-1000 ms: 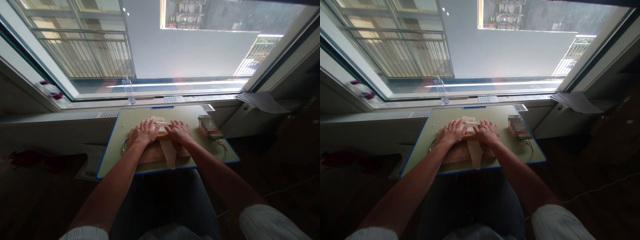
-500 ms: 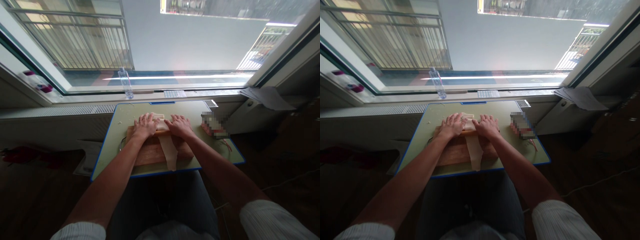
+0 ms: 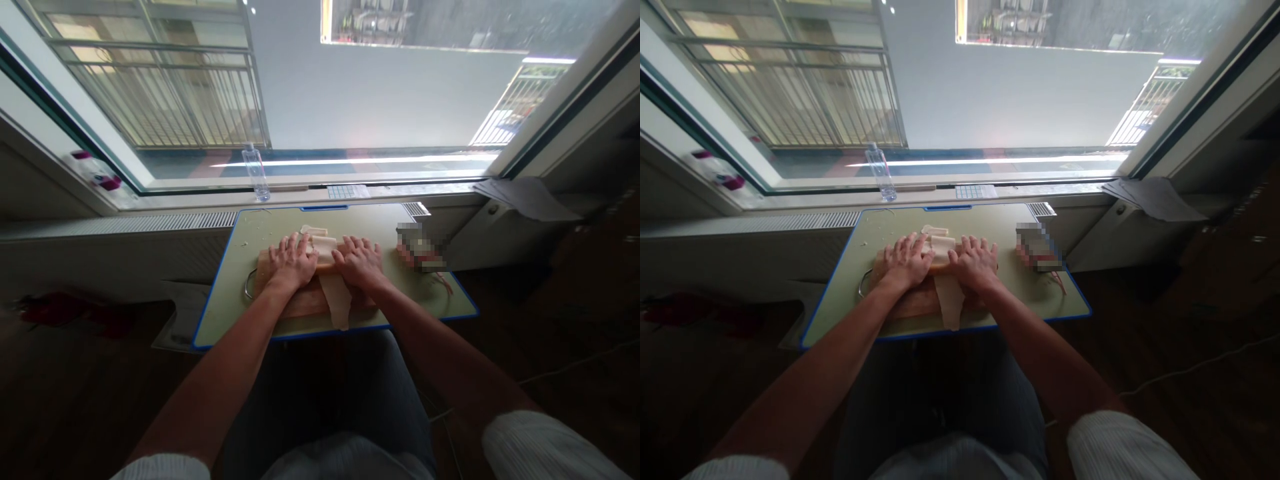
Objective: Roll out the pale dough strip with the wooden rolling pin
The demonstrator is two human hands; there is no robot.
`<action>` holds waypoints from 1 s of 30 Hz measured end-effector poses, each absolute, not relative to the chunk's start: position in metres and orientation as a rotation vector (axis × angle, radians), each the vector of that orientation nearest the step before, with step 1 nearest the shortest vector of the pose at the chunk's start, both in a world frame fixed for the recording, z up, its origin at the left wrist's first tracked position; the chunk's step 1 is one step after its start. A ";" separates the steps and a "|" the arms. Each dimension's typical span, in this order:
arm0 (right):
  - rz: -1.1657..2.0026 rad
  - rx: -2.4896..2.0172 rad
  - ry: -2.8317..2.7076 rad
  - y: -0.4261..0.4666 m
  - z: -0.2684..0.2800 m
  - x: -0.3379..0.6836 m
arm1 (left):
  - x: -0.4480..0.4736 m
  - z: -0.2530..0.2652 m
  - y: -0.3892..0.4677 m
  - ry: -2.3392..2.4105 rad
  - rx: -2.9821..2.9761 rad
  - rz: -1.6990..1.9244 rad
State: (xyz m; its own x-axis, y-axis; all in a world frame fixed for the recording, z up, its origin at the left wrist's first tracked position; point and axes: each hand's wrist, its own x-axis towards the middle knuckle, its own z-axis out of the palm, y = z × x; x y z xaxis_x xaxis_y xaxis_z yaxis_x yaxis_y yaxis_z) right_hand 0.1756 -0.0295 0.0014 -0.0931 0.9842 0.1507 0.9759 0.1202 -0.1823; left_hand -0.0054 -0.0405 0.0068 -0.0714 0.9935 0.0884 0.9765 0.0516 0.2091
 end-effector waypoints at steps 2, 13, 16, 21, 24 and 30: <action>0.009 -1.931 -2.158 -0.039 0.001 0.176 | -0.003 0.005 -0.049 2.238 2.098 0.351; 0.048 -1.947 -2.205 -0.095 0.004 0.182 | -0.002 -0.005 -0.100 2.205 2.219 0.366; 0.088 -1.945 -2.247 -0.099 0.009 0.186 | -0.001 -0.002 -0.106 2.205 2.201 0.334; 0.053 -1.830 -2.325 -0.081 0.019 0.191 | 0.003 0.002 -0.098 2.231 2.218 0.353; 0.039 -1.801 -2.344 -0.065 0.020 0.190 | 0.005 0.003 -0.086 2.192 2.266 0.377; 0.156 -1.926 -2.314 -0.034 0.013 0.185 | 0.001 0.004 -0.054 2.100 2.245 0.271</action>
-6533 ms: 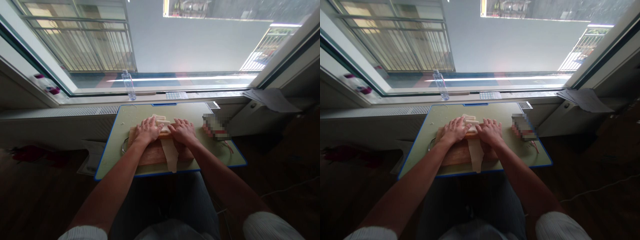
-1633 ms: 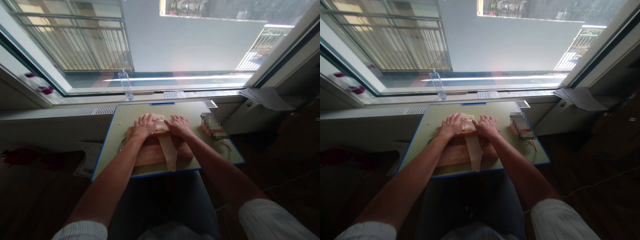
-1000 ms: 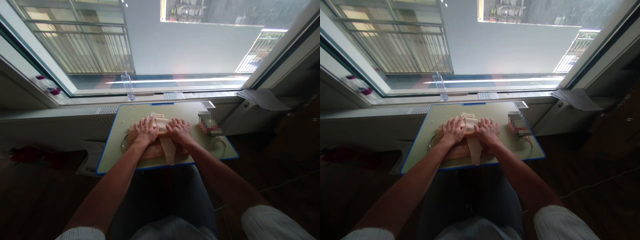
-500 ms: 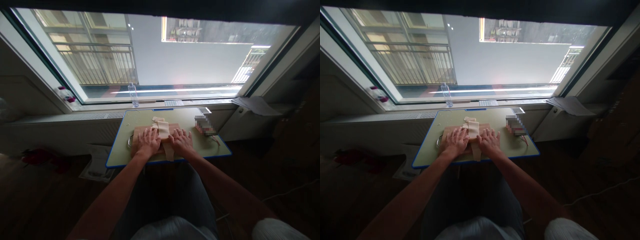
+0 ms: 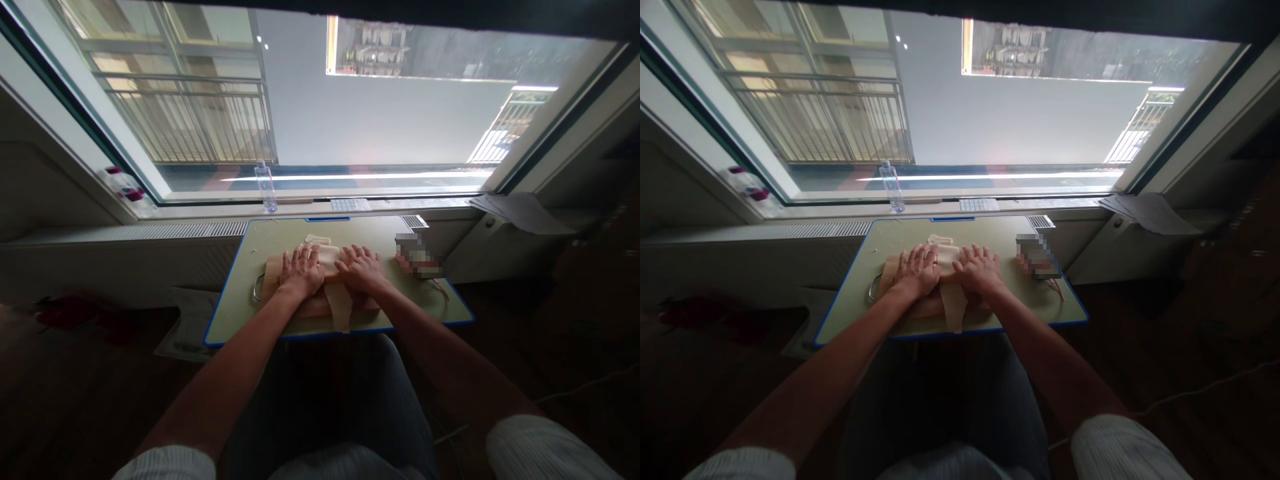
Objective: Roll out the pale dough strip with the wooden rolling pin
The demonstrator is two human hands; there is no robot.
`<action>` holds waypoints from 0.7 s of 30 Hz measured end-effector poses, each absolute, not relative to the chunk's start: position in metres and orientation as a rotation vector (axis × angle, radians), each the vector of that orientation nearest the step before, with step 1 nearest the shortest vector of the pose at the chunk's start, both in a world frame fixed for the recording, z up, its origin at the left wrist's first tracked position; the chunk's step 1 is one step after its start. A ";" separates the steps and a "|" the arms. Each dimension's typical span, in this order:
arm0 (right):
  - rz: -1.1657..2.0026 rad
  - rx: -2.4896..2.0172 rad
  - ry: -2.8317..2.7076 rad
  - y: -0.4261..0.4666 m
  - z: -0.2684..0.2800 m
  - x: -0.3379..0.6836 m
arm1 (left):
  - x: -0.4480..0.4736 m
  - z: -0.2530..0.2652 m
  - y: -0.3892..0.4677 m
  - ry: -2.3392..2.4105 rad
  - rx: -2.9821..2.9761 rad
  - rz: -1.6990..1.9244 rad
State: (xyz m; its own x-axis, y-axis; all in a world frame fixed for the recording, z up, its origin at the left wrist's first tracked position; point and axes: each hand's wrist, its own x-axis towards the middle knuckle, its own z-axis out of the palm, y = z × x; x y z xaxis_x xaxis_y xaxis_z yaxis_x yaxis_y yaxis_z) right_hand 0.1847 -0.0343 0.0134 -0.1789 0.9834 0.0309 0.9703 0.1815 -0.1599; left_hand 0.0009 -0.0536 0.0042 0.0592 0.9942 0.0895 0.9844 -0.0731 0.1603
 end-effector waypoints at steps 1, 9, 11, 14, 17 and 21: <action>0.185 -1.935 -2.303 -0.029 0.013 0.184 | 0.000 0.005 -0.048 2.089 2.231 0.250; 0.360 -1.957 -2.227 0.010 0.016 0.181 | -0.004 0.010 -0.014 2.023 2.134 0.243; 0.395 -1.958 -2.199 0.019 0.017 0.180 | -0.006 0.010 -0.007 2.010 2.122 0.236; 0.431 -1.961 -2.167 0.030 0.014 0.180 | -0.008 0.011 0.001 1.998 2.101 0.220; 0.427 -1.968 -2.160 0.037 0.011 0.180 | -0.009 0.013 0.007 1.987 2.081 0.223; 0.408 -1.998 -2.170 0.038 0.011 0.180 | -0.010 0.014 0.008 1.992 2.064 0.228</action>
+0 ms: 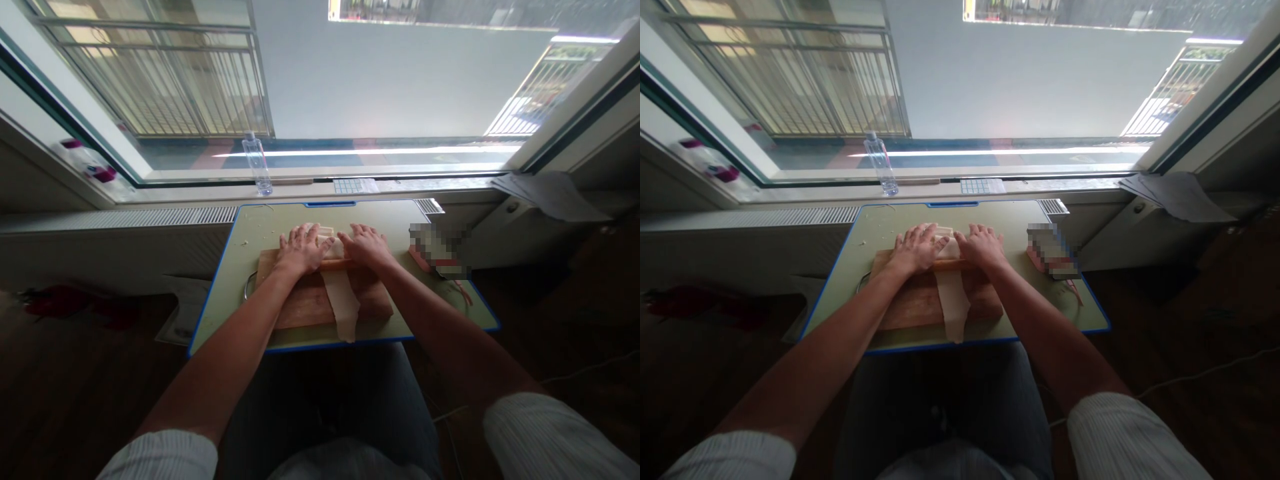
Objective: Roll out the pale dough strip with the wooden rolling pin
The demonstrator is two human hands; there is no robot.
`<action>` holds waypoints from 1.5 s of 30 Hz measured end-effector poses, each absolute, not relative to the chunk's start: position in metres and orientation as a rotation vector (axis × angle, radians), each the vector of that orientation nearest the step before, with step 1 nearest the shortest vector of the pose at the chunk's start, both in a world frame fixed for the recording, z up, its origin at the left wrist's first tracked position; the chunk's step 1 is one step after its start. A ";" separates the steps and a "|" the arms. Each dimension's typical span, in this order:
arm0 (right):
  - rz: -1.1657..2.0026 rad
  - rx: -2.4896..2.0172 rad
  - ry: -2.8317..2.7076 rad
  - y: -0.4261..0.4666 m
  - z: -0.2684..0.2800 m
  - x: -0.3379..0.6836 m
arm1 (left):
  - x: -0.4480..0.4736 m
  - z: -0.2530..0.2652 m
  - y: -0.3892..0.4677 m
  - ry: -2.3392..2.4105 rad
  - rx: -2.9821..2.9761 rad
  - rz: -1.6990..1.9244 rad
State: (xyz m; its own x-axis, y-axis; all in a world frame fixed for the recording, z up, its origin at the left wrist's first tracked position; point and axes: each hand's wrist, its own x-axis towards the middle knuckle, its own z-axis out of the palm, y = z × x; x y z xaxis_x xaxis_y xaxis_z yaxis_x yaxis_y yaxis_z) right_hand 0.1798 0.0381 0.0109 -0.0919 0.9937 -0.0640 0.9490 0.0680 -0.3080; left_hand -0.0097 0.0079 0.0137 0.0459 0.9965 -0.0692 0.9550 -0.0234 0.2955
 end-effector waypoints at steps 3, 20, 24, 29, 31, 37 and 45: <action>0.381 -2.022 -2.182 0.031 0.013 0.179 | -0.008 0.012 0.002 2.013 2.078 0.235; -0.002 -1.920 -2.183 -0.064 0.002 0.187 | 0.006 0.003 -0.095 2.124 2.243 0.342; -0.006 -1.886 -2.200 -0.081 -0.001 0.193 | -0.001 0.004 -0.125 2.003 2.353 0.423; 0.080 -1.790 -2.218 -0.078 0.006 0.192 | -0.019 0.010 -0.129 1.919 2.434 0.488; 0.109 -1.726 -2.243 -0.073 0.010 0.189 | -0.027 0.013 -0.126 1.902 2.445 0.489; 0.092 -1.696 -2.313 -0.059 0.018 0.178 | -0.038 0.014 -0.120 1.889 2.413 0.494; 0.122 -1.856 -2.300 -0.044 0.008 0.174 | -0.010 0.014 -0.087 2.156 2.178 0.467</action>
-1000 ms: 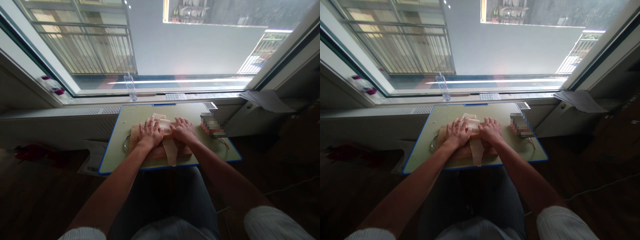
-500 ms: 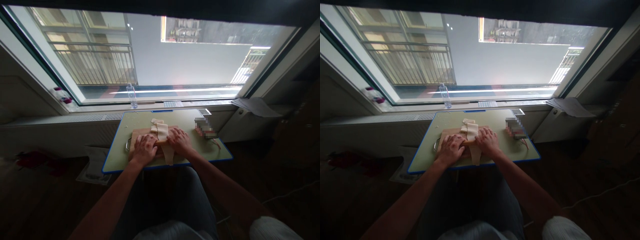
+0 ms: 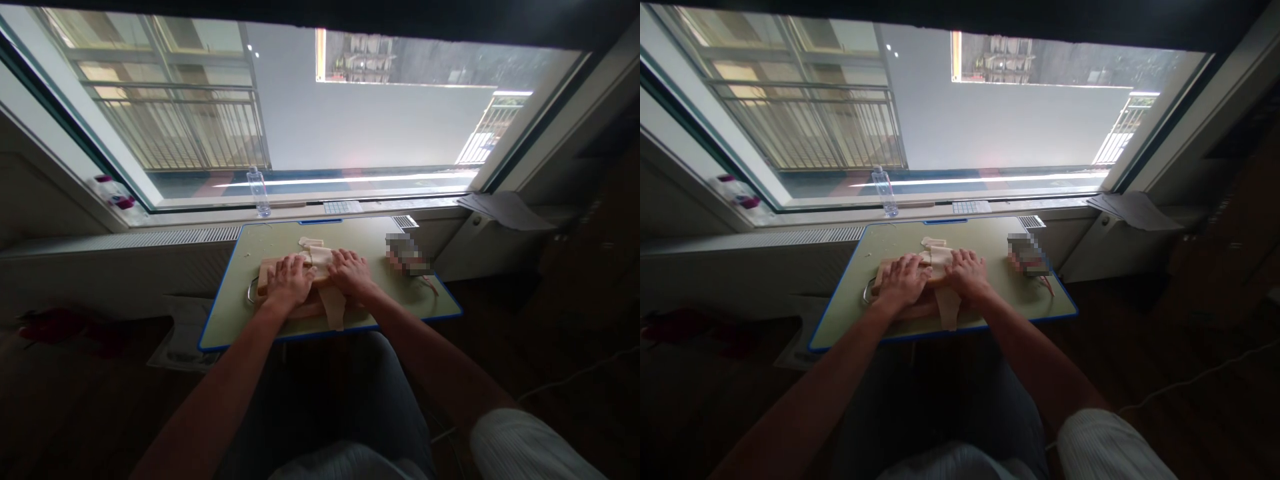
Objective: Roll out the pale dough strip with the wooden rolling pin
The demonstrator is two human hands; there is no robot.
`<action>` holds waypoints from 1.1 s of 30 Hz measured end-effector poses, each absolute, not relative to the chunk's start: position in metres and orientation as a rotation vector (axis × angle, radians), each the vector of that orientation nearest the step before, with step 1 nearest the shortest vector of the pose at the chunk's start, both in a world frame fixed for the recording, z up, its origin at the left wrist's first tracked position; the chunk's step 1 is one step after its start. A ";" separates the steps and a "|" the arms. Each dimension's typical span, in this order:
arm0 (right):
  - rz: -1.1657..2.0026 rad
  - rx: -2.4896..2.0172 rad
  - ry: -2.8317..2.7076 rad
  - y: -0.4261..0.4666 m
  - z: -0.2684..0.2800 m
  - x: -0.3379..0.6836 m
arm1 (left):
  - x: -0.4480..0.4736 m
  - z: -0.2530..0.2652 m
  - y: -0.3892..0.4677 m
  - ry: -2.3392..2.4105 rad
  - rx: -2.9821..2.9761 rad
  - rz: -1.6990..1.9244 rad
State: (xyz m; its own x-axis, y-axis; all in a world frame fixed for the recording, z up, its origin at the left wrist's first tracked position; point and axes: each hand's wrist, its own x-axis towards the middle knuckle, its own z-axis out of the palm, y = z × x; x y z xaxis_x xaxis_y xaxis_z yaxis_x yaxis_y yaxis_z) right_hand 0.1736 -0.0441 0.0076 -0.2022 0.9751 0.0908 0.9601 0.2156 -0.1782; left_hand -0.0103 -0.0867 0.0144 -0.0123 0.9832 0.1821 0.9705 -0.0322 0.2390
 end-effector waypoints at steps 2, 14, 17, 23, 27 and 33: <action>0.137 -1.880 -2.293 -0.041 0.006 0.172 | -0.004 0.012 -0.075 2.204 2.161 0.430; 0.262 -1.933 -2.258 -0.003 0.009 0.170 | -0.007 0.011 -0.018 2.044 2.289 0.233; 0.298 -1.942 -2.237 0.010 0.009 0.169 | -0.009 0.010 -0.002 1.986 2.316 0.242; 0.375 -1.942 -2.186 0.030 0.007 0.168 | -0.011 0.008 0.016 1.949 2.293 0.244; 0.400 -1.935 -2.189 0.031 0.007 0.169 | -0.010 0.009 0.013 1.983 2.231 0.199; 0.340 -1.945 -2.189 0.020 0.010 0.168 | -0.007 0.009 0.004 2.026 2.193 0.202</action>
